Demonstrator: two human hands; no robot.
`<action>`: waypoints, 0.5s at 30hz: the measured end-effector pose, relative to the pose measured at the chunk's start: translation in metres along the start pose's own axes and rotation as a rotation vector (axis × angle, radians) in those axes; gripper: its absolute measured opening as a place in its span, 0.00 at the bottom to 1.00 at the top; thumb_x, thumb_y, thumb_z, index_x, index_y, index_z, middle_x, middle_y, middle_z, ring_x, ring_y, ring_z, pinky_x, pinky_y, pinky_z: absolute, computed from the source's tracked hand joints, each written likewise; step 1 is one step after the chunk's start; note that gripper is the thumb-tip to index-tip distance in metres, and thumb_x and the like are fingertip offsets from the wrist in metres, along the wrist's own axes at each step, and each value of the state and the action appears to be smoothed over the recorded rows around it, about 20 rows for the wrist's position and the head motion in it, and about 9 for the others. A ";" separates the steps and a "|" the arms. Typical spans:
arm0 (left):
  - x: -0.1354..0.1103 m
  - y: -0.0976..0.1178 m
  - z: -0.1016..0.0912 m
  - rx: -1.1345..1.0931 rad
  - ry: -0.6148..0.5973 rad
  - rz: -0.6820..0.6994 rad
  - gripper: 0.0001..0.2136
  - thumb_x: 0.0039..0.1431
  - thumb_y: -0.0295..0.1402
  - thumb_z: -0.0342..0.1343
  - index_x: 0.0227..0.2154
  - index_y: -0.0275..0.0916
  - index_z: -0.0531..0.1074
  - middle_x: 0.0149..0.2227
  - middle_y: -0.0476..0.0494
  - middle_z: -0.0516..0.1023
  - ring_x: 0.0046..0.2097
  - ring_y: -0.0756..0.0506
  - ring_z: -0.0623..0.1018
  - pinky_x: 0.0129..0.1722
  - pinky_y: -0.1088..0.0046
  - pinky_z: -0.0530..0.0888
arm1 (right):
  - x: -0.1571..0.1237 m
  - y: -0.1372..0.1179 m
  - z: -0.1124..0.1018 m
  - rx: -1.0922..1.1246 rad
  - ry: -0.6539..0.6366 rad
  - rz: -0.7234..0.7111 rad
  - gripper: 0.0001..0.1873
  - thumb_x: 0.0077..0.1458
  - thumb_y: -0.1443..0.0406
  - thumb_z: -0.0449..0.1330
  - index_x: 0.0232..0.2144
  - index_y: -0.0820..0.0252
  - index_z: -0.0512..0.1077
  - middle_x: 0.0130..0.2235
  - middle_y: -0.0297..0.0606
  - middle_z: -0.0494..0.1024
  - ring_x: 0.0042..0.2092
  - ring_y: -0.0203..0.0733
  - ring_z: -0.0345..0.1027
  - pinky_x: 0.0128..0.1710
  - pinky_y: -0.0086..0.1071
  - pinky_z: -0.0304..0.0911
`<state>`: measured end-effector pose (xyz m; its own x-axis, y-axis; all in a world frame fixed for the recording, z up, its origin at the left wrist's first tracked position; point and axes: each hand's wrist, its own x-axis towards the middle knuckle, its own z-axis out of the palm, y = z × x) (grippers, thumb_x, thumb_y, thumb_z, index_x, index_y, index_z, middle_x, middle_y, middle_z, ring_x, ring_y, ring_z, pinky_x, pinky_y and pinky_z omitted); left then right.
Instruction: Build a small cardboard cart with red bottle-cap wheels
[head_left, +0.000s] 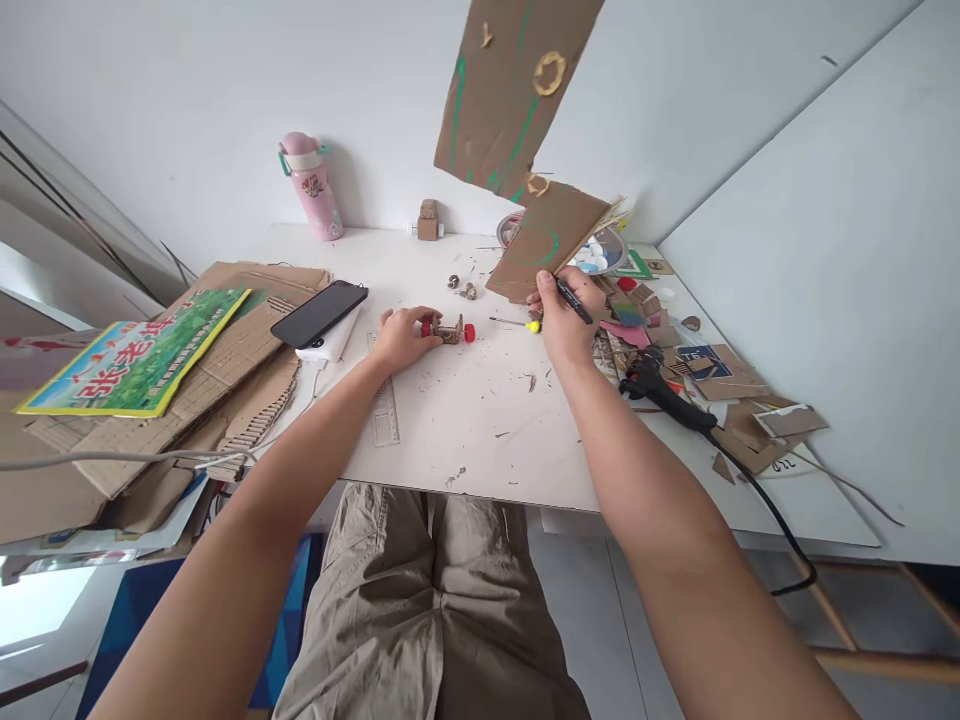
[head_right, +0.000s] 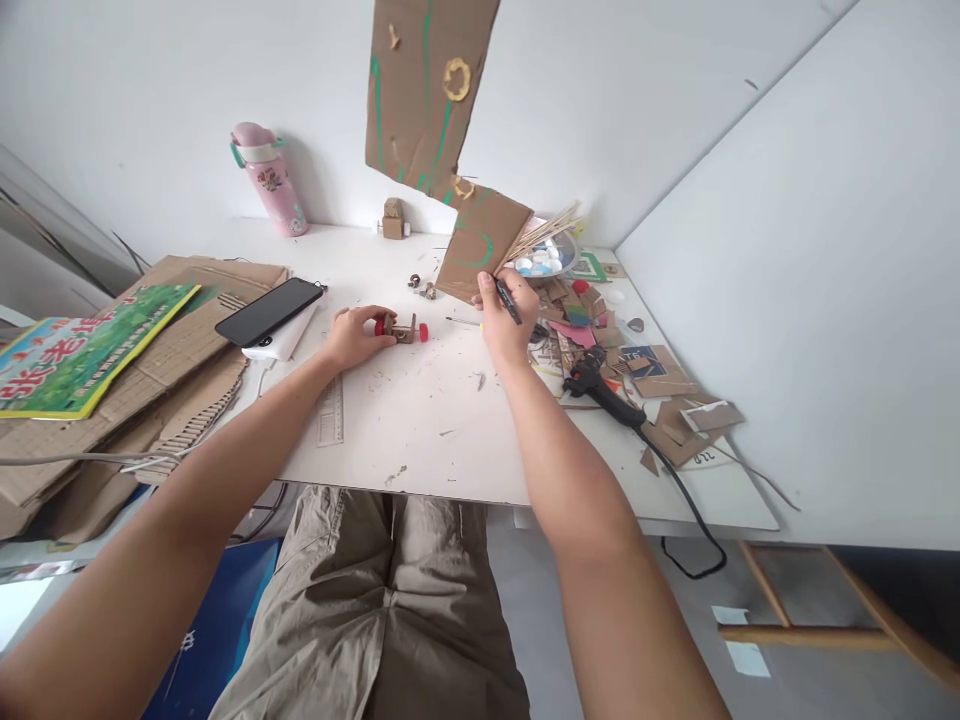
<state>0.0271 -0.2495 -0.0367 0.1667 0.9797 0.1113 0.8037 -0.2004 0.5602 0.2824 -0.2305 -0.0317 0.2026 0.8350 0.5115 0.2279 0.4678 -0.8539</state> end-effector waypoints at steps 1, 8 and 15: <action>0.002 -0.001 -0.001 0.004 0.013 -0.028 0.19 0.57 0.36 0.67 0.52 0.49 0.83 0.54 0.46 0.89 0.60 0.34 0.84 0.75 0.46 0.65 | 0.000 -0.001 -0.002 0.005 0.011 -0.006 0.30 0.61 0.36 0.65 0.25 0.49 0.64 0.24 0.33 0.74 0.31 0.47 0.80 0.34 0.40 0.77; 0.034 -0.012 -0.012 0.019 0.144 -0.182 0.15 0.56 0.35 0.68 0.47 0.47 0.82 0.50 0.42 0.90 0.56 0.34 0.85 0.68 0.46 0.72 | -0.003 -0.006 0.004 0.043 -0.053 0.038 0.33 0.56 0.31 0.66 0.25 0.49 0.65 0.23 0.34 0.75 0.29 0.47 0.79 0.32 0.42 0.78; 0.062 -0.028 0.000 0.063 0.270 -0.185 0.19 0.57 0.36 0.68 0.53 0.47 0.79 0.52 0.37 0.87 0.59 0.31 0.83 0.63 0.48 0.78 | -0.017 -0.014 0.016 0.002 -0.176 0.058 0.36 0.54 0.27 0.61 0.25 0.48 0.61 0.20 0.32 0.69 0.26 0.45 0.74 0.26 0.39 0.71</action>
<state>0.0148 -0.1827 -0.0460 -0.1360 0.9634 0.2309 0.8414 -0.0107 0.5403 0.2606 -0.2461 -0.0298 0.0455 0.8983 0.4370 0.2186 0.4179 -0.8818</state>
